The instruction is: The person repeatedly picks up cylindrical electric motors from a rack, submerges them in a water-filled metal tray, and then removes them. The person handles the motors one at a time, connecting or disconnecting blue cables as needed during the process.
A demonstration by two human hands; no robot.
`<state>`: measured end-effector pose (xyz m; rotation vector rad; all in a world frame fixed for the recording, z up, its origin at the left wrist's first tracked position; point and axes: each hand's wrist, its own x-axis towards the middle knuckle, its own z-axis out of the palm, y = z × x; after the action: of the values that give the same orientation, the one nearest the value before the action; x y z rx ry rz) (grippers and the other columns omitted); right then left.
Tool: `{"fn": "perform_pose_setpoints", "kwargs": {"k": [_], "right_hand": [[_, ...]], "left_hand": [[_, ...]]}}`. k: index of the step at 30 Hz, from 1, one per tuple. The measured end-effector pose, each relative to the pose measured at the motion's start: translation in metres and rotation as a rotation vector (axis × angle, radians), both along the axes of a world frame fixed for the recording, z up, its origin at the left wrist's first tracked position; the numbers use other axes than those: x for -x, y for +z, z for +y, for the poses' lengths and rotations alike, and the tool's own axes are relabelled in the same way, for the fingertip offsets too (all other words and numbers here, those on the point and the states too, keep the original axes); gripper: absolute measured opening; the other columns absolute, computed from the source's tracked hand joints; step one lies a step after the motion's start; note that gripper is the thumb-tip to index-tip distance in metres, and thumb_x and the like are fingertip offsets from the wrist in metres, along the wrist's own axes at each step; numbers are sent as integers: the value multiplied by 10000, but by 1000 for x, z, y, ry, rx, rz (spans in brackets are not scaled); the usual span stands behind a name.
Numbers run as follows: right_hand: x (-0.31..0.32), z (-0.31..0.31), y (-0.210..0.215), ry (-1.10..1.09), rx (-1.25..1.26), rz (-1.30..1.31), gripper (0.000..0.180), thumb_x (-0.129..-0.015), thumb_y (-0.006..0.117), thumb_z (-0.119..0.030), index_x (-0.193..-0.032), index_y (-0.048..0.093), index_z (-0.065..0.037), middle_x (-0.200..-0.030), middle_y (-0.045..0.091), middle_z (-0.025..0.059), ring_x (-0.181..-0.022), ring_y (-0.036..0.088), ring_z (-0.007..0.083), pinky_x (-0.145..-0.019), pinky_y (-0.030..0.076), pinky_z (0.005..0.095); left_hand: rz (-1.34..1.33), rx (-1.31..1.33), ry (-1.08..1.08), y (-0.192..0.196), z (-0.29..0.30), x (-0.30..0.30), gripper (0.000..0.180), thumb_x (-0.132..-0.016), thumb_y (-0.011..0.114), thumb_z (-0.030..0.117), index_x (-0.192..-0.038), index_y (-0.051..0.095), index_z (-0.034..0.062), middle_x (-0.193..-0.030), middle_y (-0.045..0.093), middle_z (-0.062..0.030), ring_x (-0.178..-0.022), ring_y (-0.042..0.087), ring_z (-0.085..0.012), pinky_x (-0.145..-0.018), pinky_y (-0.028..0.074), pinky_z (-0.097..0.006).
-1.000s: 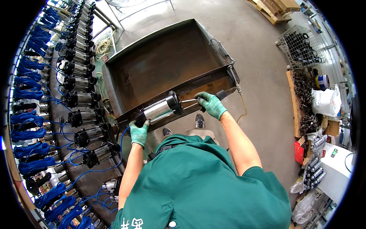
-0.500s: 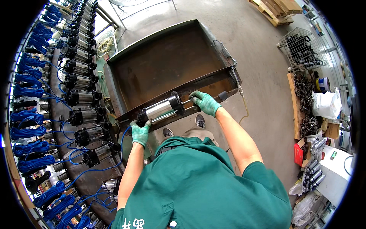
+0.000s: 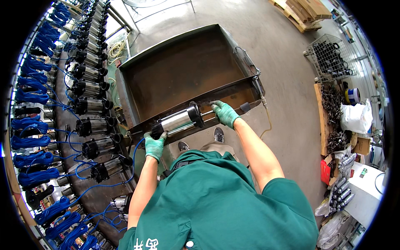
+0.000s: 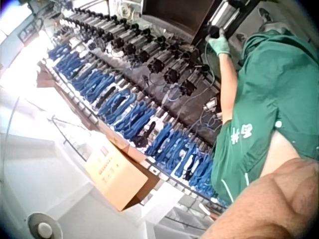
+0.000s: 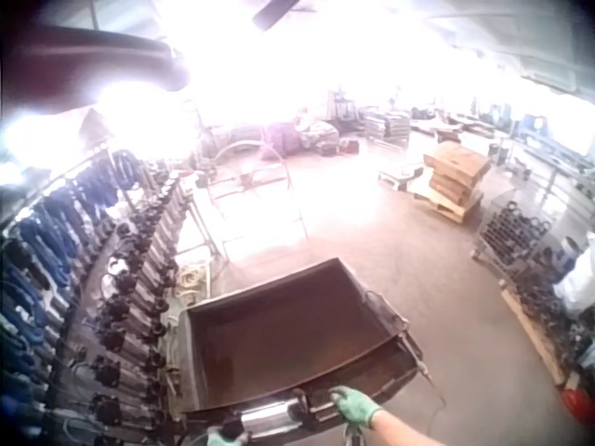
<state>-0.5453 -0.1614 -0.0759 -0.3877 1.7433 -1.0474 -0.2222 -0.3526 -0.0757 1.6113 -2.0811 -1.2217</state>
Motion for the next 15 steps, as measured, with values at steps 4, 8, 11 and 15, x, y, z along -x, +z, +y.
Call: {"fn": "perform_pose_setpoints", "kwargs": {"k": [4, 8, 11, 15], "right_hand": [[20, 15, 6, 85, 14, -337, 446, -1082, 595, -416, -1203, 605, 13, -908, 730, 160, -767, 756, 244, -669, 605, 354], [20, 24, 9, 53, 173, -550, 535, -1060, 624, -461, -1252, 584, 37, -1036, 728, 202, -874, 781, 292, -730, 630, 353], [22, 16, 8, 115, 63, -264, 525, -1054, 624, -493, -1128, 685, 24, -772, 673, 96, -623, 684, 200, -559, 539, 320], [15, 6, 3, 50, -29, -119, 542, -1063, 592, -525, -1021, 748, -8, -609, 539, 6, -467, 491, 125, -455, 412, 303]], "left_hand": [[-16, -5, -11, 9, 1, 5, 641, -842, 930, 298, -1209, 518, -27, -1075, 709, -135, -963, 656, -203, -897, 547, -343], [-26, -18, -10, 10, 1, 5, 649, -842, 927, 299, -1215, 509, -29, -1081, 708, -145, -969, 659, -212, -900, 551, -352], [-20, -27, -12, 12, 2, 6, 677, -843, 925, 294, -1240, 492, -41, -1090, 707, -160, -977, 665, -226, -909, 556, -360], [-27, -8, -14, 15, 3, 8, 685, -846, 923, 293, -1251, 487, -48, -1093, 705, -165, -979, 665, -230, -912, 554, -360]]}}
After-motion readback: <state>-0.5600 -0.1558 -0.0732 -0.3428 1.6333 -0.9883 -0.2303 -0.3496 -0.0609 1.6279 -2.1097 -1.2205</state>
